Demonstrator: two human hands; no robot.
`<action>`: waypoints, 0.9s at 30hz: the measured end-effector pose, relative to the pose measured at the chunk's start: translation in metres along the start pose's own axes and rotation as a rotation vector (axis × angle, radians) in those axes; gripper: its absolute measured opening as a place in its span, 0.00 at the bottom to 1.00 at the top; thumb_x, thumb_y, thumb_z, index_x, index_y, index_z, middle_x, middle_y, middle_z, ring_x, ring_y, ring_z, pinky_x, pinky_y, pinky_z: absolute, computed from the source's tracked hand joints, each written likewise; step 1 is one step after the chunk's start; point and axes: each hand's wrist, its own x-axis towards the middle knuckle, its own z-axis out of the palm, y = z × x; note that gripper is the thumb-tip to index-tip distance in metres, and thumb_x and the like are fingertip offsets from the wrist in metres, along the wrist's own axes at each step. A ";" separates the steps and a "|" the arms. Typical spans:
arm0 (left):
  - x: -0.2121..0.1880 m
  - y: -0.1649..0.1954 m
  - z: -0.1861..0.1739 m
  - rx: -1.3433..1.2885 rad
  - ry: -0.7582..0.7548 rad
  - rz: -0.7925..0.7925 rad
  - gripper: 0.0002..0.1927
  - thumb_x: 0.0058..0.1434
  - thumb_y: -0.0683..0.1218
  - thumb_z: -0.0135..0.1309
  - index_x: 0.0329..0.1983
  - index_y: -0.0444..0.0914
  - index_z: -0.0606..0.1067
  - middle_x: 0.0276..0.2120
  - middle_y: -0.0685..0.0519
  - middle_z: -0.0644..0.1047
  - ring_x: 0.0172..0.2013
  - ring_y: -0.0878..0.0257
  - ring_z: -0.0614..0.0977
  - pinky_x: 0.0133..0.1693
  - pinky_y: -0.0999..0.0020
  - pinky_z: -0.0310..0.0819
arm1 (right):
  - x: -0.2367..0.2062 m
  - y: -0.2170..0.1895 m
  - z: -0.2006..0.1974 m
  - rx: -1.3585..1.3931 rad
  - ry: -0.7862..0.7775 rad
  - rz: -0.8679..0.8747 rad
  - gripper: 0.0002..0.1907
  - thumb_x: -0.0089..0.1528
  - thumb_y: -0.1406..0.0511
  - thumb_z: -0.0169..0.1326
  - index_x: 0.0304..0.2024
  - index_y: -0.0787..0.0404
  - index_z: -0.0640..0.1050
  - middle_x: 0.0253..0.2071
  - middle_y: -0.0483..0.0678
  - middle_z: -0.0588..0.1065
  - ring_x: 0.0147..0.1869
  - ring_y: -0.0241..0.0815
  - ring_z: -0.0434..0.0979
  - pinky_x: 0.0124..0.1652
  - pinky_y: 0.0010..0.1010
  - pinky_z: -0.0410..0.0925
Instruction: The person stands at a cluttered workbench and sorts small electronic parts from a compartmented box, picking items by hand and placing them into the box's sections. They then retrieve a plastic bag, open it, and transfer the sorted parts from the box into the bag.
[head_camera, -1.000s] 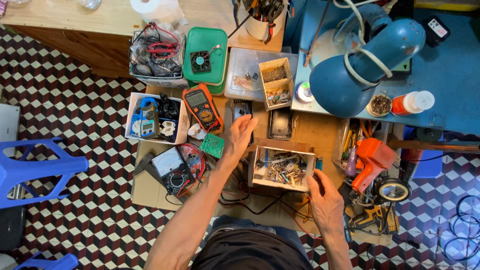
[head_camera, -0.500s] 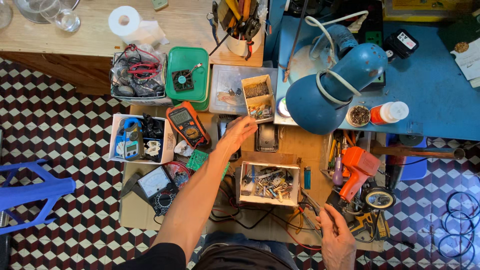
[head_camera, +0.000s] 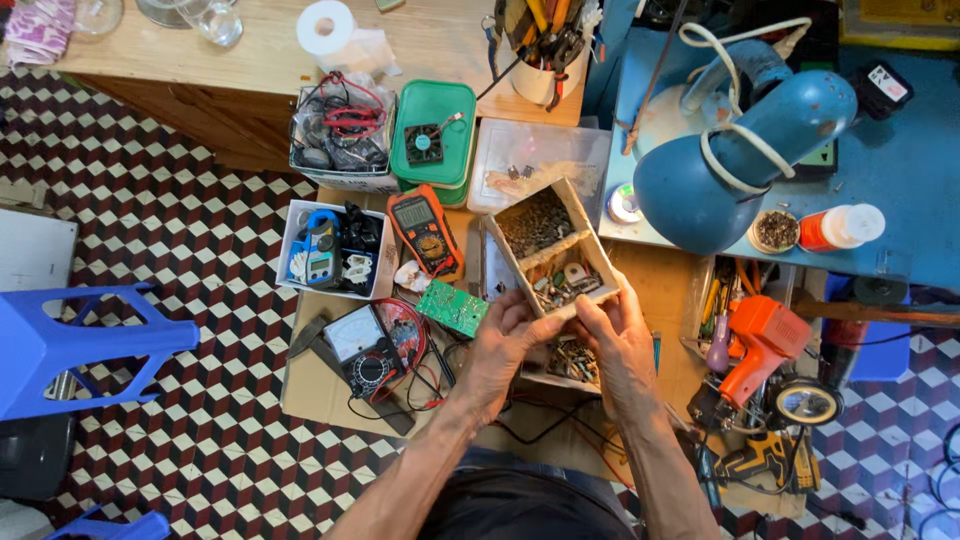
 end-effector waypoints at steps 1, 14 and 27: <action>-0.008 0.001 0.005 0.035 -0.011 -0.006 0.36 0.56 0.46 0.65 0.66 0.33 0.64 0.53 0.48 0.77 0.54 0.62 0.79 0.57 0.67 0.73 | -0.004 0.003 -0.002 -0.009 0.018 -0.021 0.33 0.63 0.64 0.57 0.70 0.63 0.64 0.57 0.51 0.73 0.58 0.39 0.73 0.55 0.33 0.69; 0.009 0.011 0.016 0.216 -0.044 -0.035 0.33 0.53 0.52 0.65 0.61 0.36 0.71 0.50 0.49 0.79 0.48 0.61 0.80 0.51 0.64 0.74 | -0.068 -0.030 -0.031 -0.813 0.303 -0.236 0.23 0.66 0.66 0.55 0.63 0.64 0.73 0.53 0.53 0.77 0.55 0.39 0.79 0.54 0.29 0.72; 0.003 -0.008 0.015 0.177 0.031 0.110 0.36 0.54 0.52 0.66 0.61 0.31 0.67 0.52 0.47 0.79 0.50 0.62 0.80 0.52 0.67 0.76 | -0.009 -0.016 -0.006 -1.530 -0.258 -0.647 0.07 0.60 0.67 0.53 0.39 0.65 0.73 0.36 0.56 0.72 0.42 0.56 0.74 0.40 0.44 0.70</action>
